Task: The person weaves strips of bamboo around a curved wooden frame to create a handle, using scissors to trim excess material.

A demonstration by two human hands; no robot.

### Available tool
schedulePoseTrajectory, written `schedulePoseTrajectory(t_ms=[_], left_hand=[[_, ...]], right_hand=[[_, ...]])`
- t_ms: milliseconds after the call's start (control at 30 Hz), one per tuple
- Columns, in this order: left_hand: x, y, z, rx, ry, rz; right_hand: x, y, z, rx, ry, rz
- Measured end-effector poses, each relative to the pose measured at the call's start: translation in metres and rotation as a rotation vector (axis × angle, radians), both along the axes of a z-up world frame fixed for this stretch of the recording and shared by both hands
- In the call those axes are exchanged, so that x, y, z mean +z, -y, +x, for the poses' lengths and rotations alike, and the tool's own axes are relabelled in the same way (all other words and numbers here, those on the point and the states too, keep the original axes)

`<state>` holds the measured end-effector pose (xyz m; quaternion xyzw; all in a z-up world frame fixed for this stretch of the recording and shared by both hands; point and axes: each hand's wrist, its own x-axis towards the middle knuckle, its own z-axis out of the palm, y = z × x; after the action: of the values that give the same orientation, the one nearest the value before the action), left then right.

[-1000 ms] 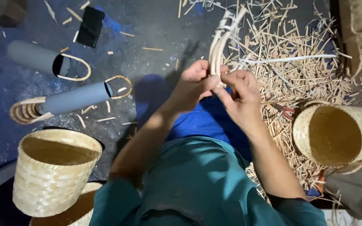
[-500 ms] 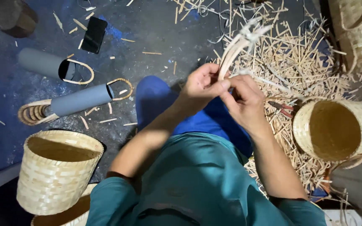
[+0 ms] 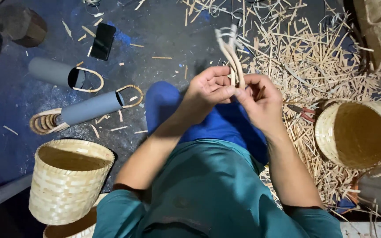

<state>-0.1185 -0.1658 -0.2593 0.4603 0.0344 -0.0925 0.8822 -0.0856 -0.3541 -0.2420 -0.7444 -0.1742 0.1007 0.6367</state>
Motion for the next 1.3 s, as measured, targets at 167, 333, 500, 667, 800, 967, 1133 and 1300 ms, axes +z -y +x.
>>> schedulePoseTrajectory(t_ms=[167,333,500,667,800,967,1133,1300], left_hand=[[-0.008,0.001,-0.003,-0.026,-0.026,0.011],[-0.002,0.005,-0.007,0.004,-0.043,0.114],[-0.004,0.006,-0.016,-0.005,0.121,0.345],[-0.003,-0.013,-0.019,0.158,0.176,0.156],[0.014,-0.062,-0.025,0.408,0.096,0.094],[0.033,-0.091,-0.046,0.553,-0.054,0.12],[0.026,-0.097,-0.047,0.54,-0.071,-0.009],[0.018,-0.085,-0.043,0.44,-0.07,0.083]], right_hand=[[-0.008,0.007,0.005,0.002,-0.172,0.199],[-0.004,0.009,0.01,-0.121,-0.188,0.276],[-0.007,0.01,0.013,-0.192,-0.18,0.367],[-0.025,0.012,0.035,-0.222,0.012,0.181],[-0.034,0.003,0.051,-0.154,0.129,0.113],[-0.021,-0.022,0.067,-0.095,0.46,-0.288],[-0.014,-0.013,0.045,0.195,-0.078,0.012],[-0.012,0.003,0.027,0.224,-0.082,-0.115]])
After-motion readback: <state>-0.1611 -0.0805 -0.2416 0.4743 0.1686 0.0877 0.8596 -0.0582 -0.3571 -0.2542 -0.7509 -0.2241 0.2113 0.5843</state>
